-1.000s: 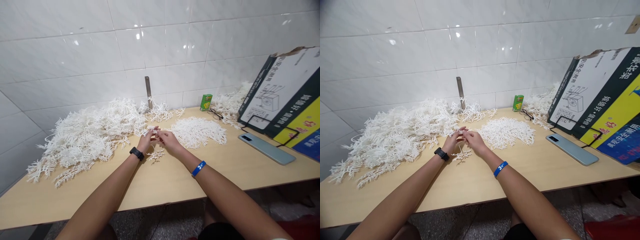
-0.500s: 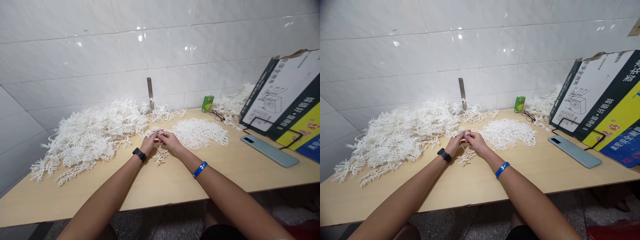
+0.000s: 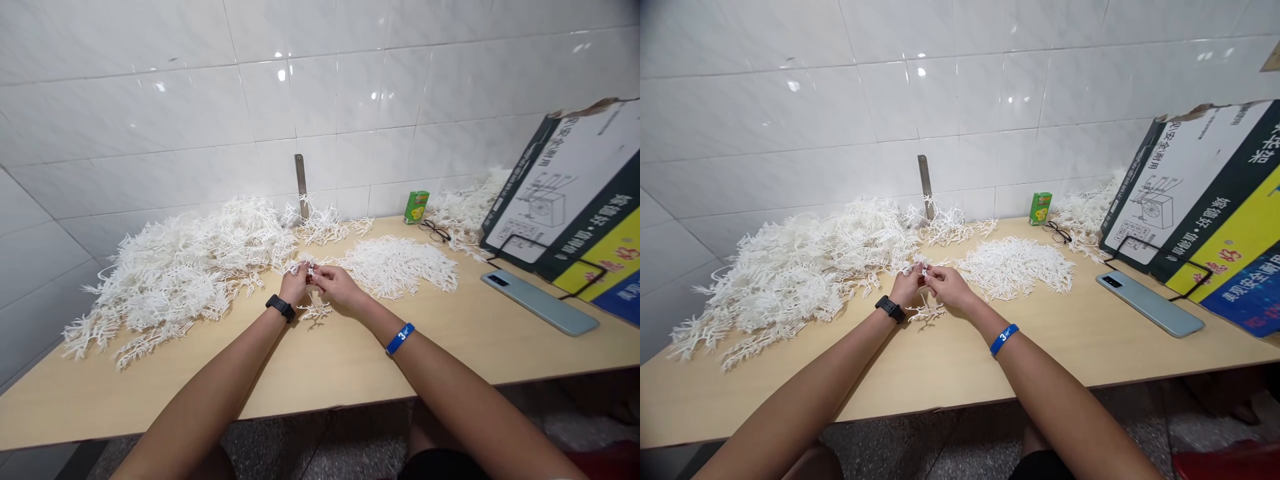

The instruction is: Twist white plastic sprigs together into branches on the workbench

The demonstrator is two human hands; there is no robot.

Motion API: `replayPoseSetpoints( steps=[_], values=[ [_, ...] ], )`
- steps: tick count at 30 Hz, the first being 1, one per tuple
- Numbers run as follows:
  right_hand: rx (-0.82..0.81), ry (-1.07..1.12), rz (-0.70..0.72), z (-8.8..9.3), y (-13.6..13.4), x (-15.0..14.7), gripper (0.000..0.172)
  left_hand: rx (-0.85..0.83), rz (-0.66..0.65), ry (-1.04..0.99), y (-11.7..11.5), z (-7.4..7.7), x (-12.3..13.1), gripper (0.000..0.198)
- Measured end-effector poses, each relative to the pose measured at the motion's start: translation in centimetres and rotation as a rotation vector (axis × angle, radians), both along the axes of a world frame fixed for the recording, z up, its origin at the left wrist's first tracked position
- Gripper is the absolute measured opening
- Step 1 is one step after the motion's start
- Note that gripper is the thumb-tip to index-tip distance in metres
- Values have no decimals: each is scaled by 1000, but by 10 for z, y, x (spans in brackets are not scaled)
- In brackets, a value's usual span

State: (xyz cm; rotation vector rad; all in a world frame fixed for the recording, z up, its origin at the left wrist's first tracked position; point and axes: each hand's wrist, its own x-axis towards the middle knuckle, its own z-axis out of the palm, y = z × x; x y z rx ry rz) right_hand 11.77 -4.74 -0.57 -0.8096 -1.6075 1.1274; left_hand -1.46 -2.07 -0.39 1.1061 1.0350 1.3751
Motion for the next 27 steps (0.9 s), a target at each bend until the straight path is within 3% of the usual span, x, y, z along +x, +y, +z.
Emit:
replayPoseSetpoints(
  steps=[11,17,19,22,25,27],
  values=[
    [6,11,40,3,-3,1,34,-40,-53,-20,0,2,-2,22],
    [20,5,77,10,-17,-5,27,-81,19,-128,0,11,-10,16],
    [13,53,-8,9,-13,-6,25,-64,25,-145,-1,15,-12,17],
    [-19,163,-265,5,2,1,21,-59,38,-148,-4,21,-11,18],
    [-109,311,-518,4,18,17,23,-81,23,-123,-4,22,-9,21],
    [-192,453,-611,5,24,27,22,-85,10,-121,-4,22,-8,23]
  ],
)
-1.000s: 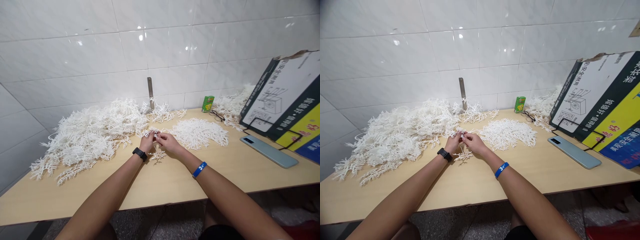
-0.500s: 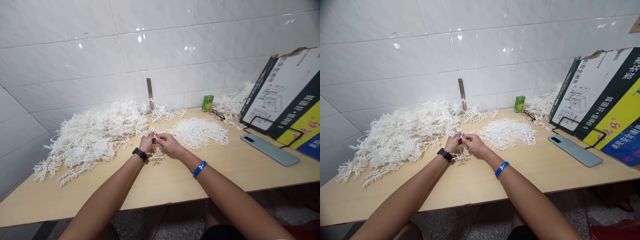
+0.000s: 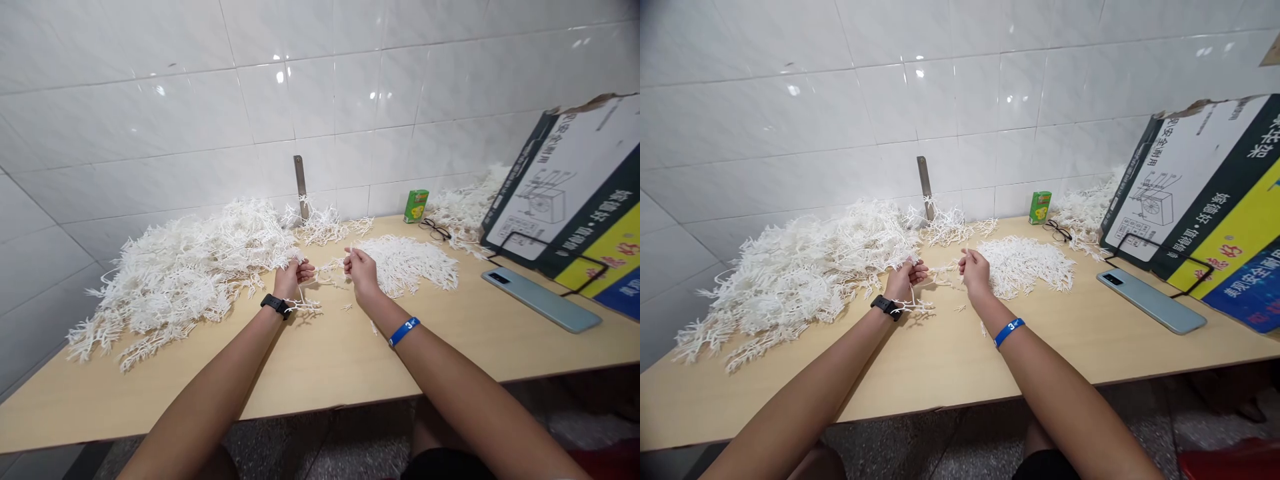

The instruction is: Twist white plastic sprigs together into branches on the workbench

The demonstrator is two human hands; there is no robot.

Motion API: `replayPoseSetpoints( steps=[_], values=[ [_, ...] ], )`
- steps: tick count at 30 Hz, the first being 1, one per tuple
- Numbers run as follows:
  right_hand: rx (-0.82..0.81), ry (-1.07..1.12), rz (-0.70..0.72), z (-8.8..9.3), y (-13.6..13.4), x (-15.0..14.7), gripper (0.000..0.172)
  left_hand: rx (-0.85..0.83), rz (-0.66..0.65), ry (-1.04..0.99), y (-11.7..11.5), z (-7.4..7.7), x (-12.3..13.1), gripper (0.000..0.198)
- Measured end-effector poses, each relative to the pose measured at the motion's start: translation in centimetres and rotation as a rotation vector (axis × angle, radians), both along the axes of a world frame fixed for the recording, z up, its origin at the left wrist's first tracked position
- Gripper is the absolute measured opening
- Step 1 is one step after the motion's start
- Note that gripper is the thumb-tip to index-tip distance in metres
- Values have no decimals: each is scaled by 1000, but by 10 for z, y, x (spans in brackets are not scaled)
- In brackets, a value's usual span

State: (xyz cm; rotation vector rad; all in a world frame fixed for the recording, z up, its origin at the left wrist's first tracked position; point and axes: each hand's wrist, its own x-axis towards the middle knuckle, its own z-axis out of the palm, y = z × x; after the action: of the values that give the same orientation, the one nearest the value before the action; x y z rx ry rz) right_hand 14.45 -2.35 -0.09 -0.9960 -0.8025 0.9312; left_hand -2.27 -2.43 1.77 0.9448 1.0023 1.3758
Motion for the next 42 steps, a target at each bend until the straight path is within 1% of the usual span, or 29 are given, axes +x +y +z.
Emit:
replayPoseSetpoints(
  steps=[3,4,6,8,9,10,11,13,15,17,18,19,20,21,22,23,24,26,30,31,32,33,34,35,37,38,39,40,42],
  values=[
    [-85,167,-16,3,0,7,17,34,2,-3,0,-2,0,21],
    [-108,184,-7,4,-1,7,16,49,2,1,0,-2,0,21],
    [-129,183,9,7,-4,7,21,68,2,12,0,-3,0,22],
    [-120,185,70,10,-7,6,27,79,16,14,1,-3,0,23],
    [-116,187,143,13,-8,6,30,88,34,7,2,-3,-1,23],
    [-117,182,258,16,-10,7,31,100,61,-4,3,-2,-1,24],
    [-119,166,408,18,-12,8,31,113,95,-18,3,-1,-2,24],
    [-124,87,770,23,-18,9,30,139,176,-57,5,2,-5,26],
    [-136,-46,1155,26,-26,9,31,149,251,-106,7,6,-8,27],
    [-197,-180,1516,26,-35,6,36,169,315,-135,9,9,-11,27],
    [-249,-237,1671,25,-39,4,40,189,354,-130,10,11,-14,28],
    [-304,-282,1791,23,-43,2,44,211,403,-112,11,12,-16,28],
    [-348,-311,1860,21,-46,0,47,232,459,-83,13,14,-19,29],
    [-377,-323,1880,18,-47,-1,48,246,521,-54,15,15,-23,30],
    [-382,-319,1847,15,-46,-2,47,249,584,-34,17,17,-27,30],
    [-366,-300,1768,12,-44,-3,45,249,638,-24,19,19,-30,30],
    [-337,-267,1654,9,-41,-4,43,247,684,-27,21,21,-34,29],
    [-269,-187,1361,4,-31,-5,36,249,738,-34,23,24,-39,28],
    [-140,-78,696,1,-11,-1,19,227,746,-18,24,24,-41,26],
    [-101,-57,587,3,-8,2,18,226,737,-14,23,23,-40,25],
    [-66,-44,545,6,-8,6,18,231,726,-7,23,22,-39,25],
    [-43,-47,577,10,-9,11,19,241,713,2,23,21,-38,24],
    [-42,-75,690,15,-11,16,21,253,701,13,23,20,-38,24],
    [-73,-134,871,19,-15,20,23,265,690,24,24,19,-38,24],
    [-203,-286,1271,26,-25,28,30,281,679,38,26,16,-39,23],
    [-279,-345,1440,28,-30,30,32,282,681,40,27,15,-41,22],
    [-344,-389,1570,29,-35,30,35,279,686,36,29,14,-43,21],
    [-392,-417,1660,28,-38,30,37,277,693,37,31,13,-45,21],
    [-432,-442,1744,26,-42,28,39,282,690,79,36,10,-49,21]
  ],
)
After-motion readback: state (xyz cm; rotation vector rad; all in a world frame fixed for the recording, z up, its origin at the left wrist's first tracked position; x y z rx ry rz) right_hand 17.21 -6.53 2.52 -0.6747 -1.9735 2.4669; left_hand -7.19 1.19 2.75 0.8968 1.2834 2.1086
